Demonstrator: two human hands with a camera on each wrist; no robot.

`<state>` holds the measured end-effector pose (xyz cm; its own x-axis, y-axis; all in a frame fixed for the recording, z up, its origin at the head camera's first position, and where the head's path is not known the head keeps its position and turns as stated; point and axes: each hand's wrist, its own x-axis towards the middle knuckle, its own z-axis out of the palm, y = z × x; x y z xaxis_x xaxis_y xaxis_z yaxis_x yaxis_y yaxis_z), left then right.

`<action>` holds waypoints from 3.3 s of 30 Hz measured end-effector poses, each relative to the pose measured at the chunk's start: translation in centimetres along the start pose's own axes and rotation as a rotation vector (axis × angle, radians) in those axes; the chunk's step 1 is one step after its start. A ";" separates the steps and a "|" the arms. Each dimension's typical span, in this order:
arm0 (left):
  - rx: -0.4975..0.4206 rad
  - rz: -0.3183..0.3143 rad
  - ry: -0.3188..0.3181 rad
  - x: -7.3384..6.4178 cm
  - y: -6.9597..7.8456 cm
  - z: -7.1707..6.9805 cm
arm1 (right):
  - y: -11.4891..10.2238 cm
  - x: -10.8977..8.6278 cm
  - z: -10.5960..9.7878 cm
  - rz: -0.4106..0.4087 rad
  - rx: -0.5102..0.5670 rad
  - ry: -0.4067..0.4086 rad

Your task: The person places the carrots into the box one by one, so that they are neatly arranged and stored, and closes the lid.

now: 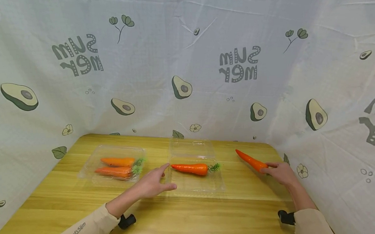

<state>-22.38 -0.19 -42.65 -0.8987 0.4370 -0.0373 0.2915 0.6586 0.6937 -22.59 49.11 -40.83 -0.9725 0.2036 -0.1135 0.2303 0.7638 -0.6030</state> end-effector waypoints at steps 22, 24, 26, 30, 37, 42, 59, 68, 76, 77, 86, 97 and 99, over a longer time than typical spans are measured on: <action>0.013 0.008 0.016 0.0 -0.2 0.2 | -3.6 -1.8 -0.2 -0.088 -0.037 -0.023; 0.014 0.010 0.017 0.0 -0.2 0.3 | -3.7 -1.9 -0.2 -0.098 -0.035 -0.026; 0.016 0.010 0.017 0.0 -0.2 0.3 | -3.8 -1.9 -0.2 -0.103 -0.033 -0.032; 0.015 0.014 0.018 0.0 -0.2 0.3 | -4.1 -2.0 -0.4 -0.109 -0.027 -0.046; 0.019 0.016 0.014 0.0 -0.2 0.3 | -5.0 -2.5 -0.6 -0.128 -0.012 -0.059; 0.021 0.015 0.015 0.0 -0.2 0.2 | -5.7 -2.5 -0.6 -0.151 -0.036 -0.054; 0.002 0.001 0.004 0.3 0.2 0.2 | -8.9 -3.3 -0.7 -0.227 -0.056 -0.102; 0.013 -0.003 0.010 0.2 0.1 0.1 | -10.4 -3.3 0.0 -0.288 -0.032 -0.112; 0.026 0.000 0.019 0.2 0.4 0.1 | -11.0 -3.4 0.2 -0.326 -0.025 -0.120; 0.026 -0.001 0.019 0.2 0.4 0.1 | -11.1 -3.4 0.2 -0.329 -0.028 -0.122; 0.030 -0.014 0.016 0.3 0.3 0.2 | -12.3 -3.7 0.8 -0.335 -0.031 -0.165; 0.033 -0.024 0.020 0.4 0.4 0.3 | -13.9 -3.9 1.9 -0.361 0.006 -0.237; 0.037 -0.024 0.022 0.3 0.4 0.3 | -14.0 -3.8 2.2 -0.359 -0.003 -0.242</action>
<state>-22.47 0.44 -42.62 -0.9122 0.4081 -0.0375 0.2818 0.6909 0.6658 -22.17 36.29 -33.64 -0.9712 -0.2249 -0.0787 -0.1248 0.7616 -0.6359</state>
